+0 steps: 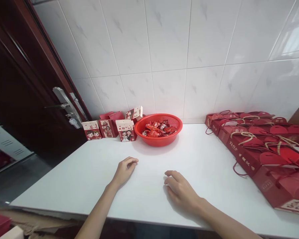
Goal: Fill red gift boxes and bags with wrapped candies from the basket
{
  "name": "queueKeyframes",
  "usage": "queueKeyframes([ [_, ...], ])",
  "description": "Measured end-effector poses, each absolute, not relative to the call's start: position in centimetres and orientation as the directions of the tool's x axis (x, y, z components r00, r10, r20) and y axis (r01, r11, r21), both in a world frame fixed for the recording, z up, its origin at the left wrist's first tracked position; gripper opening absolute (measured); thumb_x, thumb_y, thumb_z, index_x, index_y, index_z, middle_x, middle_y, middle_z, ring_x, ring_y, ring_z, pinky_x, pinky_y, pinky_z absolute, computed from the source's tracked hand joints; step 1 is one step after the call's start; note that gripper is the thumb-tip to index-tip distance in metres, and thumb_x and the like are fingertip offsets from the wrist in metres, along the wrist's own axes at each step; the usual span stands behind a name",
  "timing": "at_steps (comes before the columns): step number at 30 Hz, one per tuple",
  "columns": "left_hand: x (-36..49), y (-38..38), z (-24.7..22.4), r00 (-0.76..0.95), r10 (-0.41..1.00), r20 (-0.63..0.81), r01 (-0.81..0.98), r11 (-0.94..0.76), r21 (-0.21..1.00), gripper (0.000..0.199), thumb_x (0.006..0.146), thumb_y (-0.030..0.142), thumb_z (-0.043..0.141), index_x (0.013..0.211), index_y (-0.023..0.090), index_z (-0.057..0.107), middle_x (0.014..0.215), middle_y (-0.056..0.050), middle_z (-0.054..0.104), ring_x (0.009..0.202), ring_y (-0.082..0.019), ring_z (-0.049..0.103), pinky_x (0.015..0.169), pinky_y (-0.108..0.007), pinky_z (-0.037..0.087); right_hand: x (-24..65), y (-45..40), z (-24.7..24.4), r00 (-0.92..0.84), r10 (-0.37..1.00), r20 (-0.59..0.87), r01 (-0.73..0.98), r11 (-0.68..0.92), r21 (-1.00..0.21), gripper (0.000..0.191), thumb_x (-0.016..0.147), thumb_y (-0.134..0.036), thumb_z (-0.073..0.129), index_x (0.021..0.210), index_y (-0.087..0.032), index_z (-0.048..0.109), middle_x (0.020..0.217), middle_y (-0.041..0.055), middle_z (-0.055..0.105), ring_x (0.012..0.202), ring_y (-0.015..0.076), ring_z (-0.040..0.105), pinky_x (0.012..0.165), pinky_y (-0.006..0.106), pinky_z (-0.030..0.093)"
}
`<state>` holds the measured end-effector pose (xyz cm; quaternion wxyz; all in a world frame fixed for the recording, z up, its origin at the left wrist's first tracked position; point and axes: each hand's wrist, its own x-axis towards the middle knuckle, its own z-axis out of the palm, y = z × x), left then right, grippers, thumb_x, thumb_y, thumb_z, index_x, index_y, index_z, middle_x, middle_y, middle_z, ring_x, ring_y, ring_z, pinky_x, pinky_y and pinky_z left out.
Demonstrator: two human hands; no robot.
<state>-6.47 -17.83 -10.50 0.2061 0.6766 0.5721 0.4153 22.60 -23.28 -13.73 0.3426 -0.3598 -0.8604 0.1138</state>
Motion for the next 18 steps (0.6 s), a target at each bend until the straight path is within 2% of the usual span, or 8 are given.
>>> queueKeyframes([
  [18, -6.30, -18.02, -10.49, 0.108, 0.943, 0.315, 0.646, -0.307, 0.698, 0.022, 0.086, 0.030, 0.052, 0.083, 0.021, 0.072, 0.091, -0.007, 0.072, 0.085, -0.022, 0.068, 0.076, -0.032, 0.053, 22.58, -23.62, -14.06, -0.504, 0.725, 0.469, 0.530, 0.689, -0.495, 0.020, 0.089, -0.007, 0.047, 0.096, -0.023, 0.059, 0.121, 0.0114, 0.063, 0.102, 0.0241, 0.065, 0.084, 0.040, 0.059],
])
